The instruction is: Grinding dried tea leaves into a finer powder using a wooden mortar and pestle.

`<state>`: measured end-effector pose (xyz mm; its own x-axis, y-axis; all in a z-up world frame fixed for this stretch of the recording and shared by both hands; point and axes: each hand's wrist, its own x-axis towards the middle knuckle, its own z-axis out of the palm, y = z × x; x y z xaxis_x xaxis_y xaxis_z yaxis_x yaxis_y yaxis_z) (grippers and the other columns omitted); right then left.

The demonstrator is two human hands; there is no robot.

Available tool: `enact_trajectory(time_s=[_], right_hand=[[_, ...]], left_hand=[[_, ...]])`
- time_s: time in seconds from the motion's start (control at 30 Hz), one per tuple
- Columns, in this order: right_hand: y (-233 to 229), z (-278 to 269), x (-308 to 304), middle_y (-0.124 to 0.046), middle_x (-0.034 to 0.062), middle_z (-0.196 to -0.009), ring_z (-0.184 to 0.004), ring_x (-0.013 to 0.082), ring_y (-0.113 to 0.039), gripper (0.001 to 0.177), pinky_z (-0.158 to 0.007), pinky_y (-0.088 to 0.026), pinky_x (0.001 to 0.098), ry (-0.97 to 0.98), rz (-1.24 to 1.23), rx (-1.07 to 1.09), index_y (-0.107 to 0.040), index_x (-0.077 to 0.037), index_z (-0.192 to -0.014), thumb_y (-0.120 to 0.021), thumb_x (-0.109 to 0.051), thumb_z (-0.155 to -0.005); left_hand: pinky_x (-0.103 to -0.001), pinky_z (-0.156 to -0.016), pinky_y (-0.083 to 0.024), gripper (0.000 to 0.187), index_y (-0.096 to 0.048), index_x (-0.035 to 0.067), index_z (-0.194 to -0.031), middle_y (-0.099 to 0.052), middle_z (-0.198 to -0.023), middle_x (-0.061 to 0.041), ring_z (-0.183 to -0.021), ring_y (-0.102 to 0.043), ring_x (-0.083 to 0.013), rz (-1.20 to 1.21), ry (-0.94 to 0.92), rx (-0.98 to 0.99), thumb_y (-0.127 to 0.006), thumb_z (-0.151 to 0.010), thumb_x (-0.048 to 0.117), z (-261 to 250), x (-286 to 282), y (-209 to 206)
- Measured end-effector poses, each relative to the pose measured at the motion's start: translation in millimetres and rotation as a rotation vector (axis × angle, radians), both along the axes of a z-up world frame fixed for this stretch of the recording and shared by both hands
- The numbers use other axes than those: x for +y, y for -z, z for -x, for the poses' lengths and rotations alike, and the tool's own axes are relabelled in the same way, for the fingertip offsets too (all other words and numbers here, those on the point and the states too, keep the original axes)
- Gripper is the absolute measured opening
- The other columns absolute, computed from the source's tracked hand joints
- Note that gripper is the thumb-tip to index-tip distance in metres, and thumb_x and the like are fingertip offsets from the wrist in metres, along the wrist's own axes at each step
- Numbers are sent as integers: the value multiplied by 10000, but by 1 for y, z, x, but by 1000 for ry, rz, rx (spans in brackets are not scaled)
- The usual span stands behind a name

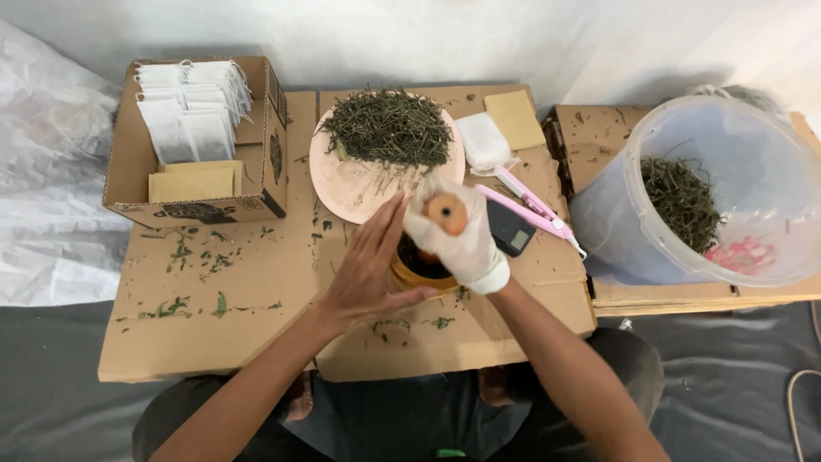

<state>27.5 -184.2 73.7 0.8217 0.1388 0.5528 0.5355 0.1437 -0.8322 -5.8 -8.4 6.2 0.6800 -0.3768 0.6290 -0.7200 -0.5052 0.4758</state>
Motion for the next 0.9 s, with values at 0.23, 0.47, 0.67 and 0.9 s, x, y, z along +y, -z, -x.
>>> enact_trajectory(time_s=[0.23, 0.47, 0.67, 0.9], right_hand=[[-12, -1, 9, -658, 69, -633, -580, 106, -586, 142, -605, -543, 270, 70, 12, 17, -715, -19, -862, -854, -35, -890], [-15, -8, 16, -517, -6, -576, -521, 103, -495, 279, -619, -472, 258, 98, 37, -18, -589, -104, -780, -756, -59, -999], [4, -21, 27, -711, 52, -726, -741, 81, -625, 150, -736, -566, 287, 182, 54, -64, -723, -42, -864, -866, -29, -909], [-15, -17, 26, -604, 13, -523, -492, 24, -530, 190, -511, -461, 191, 32, 70, 61, -694, -71, -818, -834, -5, -929]], left_hand=[[-524, -1267, -386, 1209, -465, -67, -1646, -389, -1751, -272, -1571, -464, -444, -64, -1, -41, -883, -826, 716, 0, 2, -6], [-573, -1298, -366, 1197, -360, -100, -1675, -410, -1718, -321, -1590, -442, -464, -130, -7, -37, -749, -926, 748, 1, 5, -3], [-515, -1267, -379, 1276, -476, -48, -1633, -499, -1637, -288, -1524, -520, -413, -8, -26, -94, -876, -772, 804, -9, -2, 15], [-533, -1265, -375, 1203, -509, -56, -1597, -541, -1588, -308, -1461, -571, -429, -36, -12, -91, -875, -787, 754, -4, 0, 4]])
